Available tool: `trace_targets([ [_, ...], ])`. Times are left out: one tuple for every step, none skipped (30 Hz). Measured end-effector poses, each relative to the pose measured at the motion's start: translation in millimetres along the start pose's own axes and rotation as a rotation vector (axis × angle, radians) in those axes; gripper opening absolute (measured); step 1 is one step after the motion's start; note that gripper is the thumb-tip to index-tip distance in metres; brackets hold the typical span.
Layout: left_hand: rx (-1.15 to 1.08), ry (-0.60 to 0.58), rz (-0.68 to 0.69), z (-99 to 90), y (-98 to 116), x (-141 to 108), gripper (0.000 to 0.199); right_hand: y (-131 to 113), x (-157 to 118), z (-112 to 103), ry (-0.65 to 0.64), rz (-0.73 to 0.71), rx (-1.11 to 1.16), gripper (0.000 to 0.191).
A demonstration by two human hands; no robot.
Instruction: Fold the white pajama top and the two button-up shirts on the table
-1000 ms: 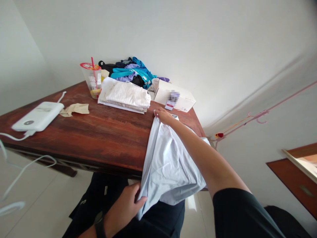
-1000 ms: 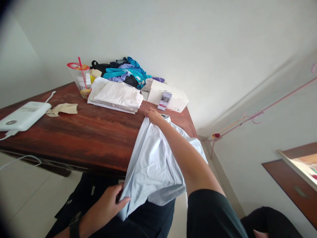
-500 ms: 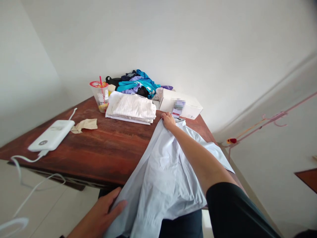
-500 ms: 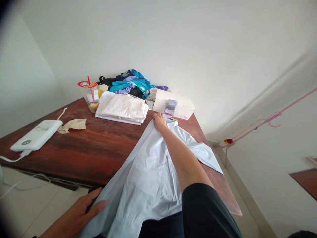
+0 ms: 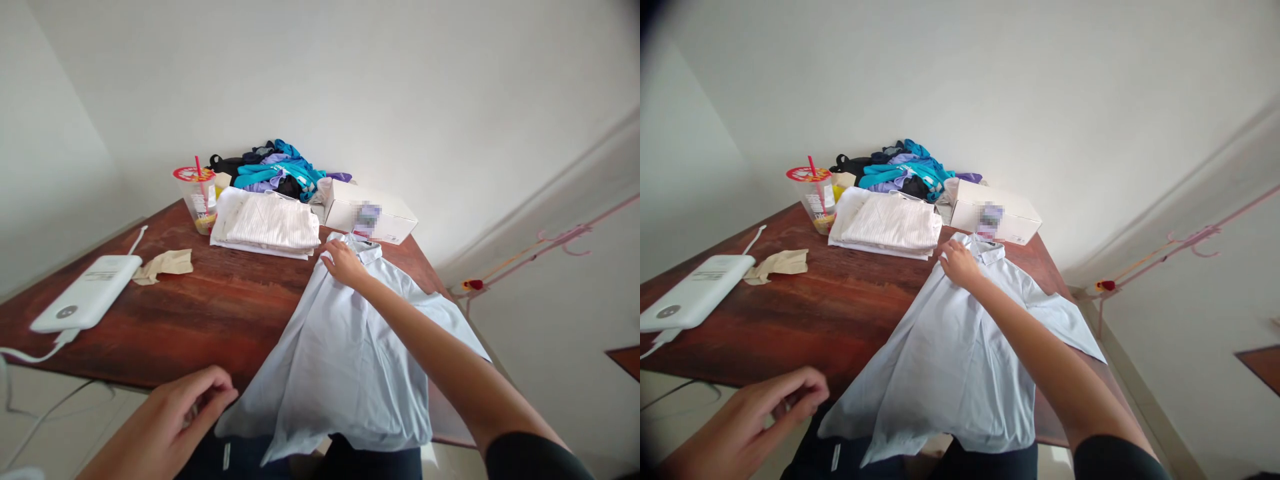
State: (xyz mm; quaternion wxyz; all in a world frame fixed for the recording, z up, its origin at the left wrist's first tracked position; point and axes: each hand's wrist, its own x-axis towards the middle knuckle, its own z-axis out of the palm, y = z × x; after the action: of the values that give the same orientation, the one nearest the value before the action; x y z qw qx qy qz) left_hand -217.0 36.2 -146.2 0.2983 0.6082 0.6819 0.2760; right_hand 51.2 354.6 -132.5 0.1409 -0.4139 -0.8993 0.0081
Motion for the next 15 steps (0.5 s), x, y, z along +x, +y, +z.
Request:
trace_targets([
  [0.006, -0.049, 0.079, 1.2, 12, 12, 0.031, -3, -10, -2, -0.029, -0.105, 0.04, 0.025],
  [0.023, -0.073, 0.151, 3.9, 22, 25, 0.029, -4, -20, -3, -0.054, -0.173, 0.072, 0.024],
  [0.039, -0.091, 0.214, 7.8, 33, 39, 0.027, -4, -29, -2, -0.069, -0.202, 0.101, 0.025],
  [0.054, -0.104, 0.27, 12.6, 41, 54, 0.026, -1, -36, 1, -0.067, -0.192, 0.125, 0.027],
  [0.079, -0.11, 0.3, 17.9, 49, 68, 0.024, 3, -42, 5, -0.052, -0.155, 0.147, 0.03],
  [0.122, -0.116, 0.294, 23.4, 56, 82, 0.021, 8, -47, 10, -0.032, -0.106, 0.169, 0.034],
  [0.182, -0.112, 0.259, 28.7, 61, 95, 0.02, 13, -51, 16, -0.014, -0.062, 0.188, 0.038],
  [0.25, -0.103, 0.215, 33.5, 65, 106, 0.02, 17, -54, 22, -0.001, -0.027, 0.203, 0.042],
  [0.316, -0.092, 0.169, 37.6, 68, 114, 0.022, 21, -57, 28, 0.006, -0.004, 0.212, 0.045],
  [0.372, -0.079, 0.131, 40.9, 70, 121, 0.025, 24, -59, 33, 0.01, 0.009, 0.217, 0.047],
  [0.412, -0.069, 0.107, 43.4, 72, 126, 0.028, 26, -60, 36, 0.016, 0.016, 0.221, 0.048],
  [0.432, -0.068, 0.096, 45.3, 73, 130, 0.031, 28, -61, 39, 0.023, 0.02, 0.224, 0.05],
  [0.44, -0.075, 0.092, 46.6, 74, 132, 0.033, 28, -62, 41, 0.033, 0.022, 0.229, 0.051],
  [0.439, -0.087, 0.095, 47.3, 74, 134, 0.035, 28, -62, 42, 0.043, 0.025, 0.236, 0.053],
  [0.429, -0.109, 0.103, 47.7, 73, 136, 0.036, 28, -62, 42, 0.054, 0.027, 0.242, 0.054],
])
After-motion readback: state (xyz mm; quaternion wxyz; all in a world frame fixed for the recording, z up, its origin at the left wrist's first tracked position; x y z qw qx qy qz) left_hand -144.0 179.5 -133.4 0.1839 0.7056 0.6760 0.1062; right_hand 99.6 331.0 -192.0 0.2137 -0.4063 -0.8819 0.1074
